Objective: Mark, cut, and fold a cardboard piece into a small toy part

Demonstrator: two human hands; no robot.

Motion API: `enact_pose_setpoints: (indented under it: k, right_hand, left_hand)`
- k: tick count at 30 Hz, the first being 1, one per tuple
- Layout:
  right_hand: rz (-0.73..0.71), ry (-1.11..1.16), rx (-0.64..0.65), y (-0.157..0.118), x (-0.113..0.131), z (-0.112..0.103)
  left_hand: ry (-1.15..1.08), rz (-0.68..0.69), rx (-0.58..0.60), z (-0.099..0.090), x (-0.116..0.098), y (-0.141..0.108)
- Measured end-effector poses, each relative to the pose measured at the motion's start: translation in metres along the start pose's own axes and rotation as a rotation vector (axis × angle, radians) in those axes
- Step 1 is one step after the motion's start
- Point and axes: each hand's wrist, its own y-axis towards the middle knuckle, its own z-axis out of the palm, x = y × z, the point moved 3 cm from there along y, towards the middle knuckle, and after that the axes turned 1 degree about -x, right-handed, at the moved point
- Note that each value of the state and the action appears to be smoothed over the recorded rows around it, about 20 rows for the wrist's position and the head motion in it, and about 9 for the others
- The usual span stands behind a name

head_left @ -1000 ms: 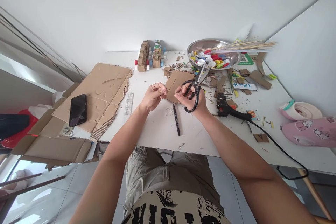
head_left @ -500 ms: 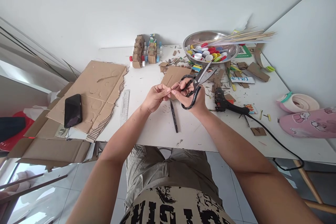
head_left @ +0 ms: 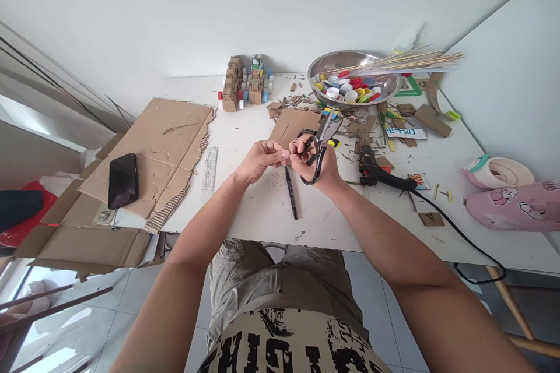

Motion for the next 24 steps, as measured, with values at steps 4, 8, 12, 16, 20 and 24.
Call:
enact_pose_setpoints:
  k: [4, 8, 12, 16, 20, 24]
  right_hand:
    - [0.023, 0.223, 0.111, 0.002, 0.004, 0.005]
    - [0.079, 0.319, 0.147, 0.002, 0.005, 0.008]
    - [0.088, 0.358, 0.169, 0.001, 0.002, 0.011]
    - [0.09, 0.354, 0.148, 0.004, -0.002, 0.009]
    - [0.078, 0.328, 0.097, 0.008, 0.0, -0.001]
    - [0.103, 0.334, 0.142, 0.009, 0.001, -0.003]
  left_hand:
    - [0.017, -0.043, 0.066, -0.001, 0.001, -0.001]
    - [0.032, -0.082, 0.115, -0.003, 0.003, -0.002]
    - [0.056, -0.101, 0.134, -0.006, 0.003, -0.002]
    - [0.082, -0.096, 0.188, -0.003, 0.003, -0.004]
    - [0.033, -0.095, 0.208, -0.002, 0.005, -0.004]
    - [-0.1, -0.043, 0.135, -0.008, 0.004, -0.002]
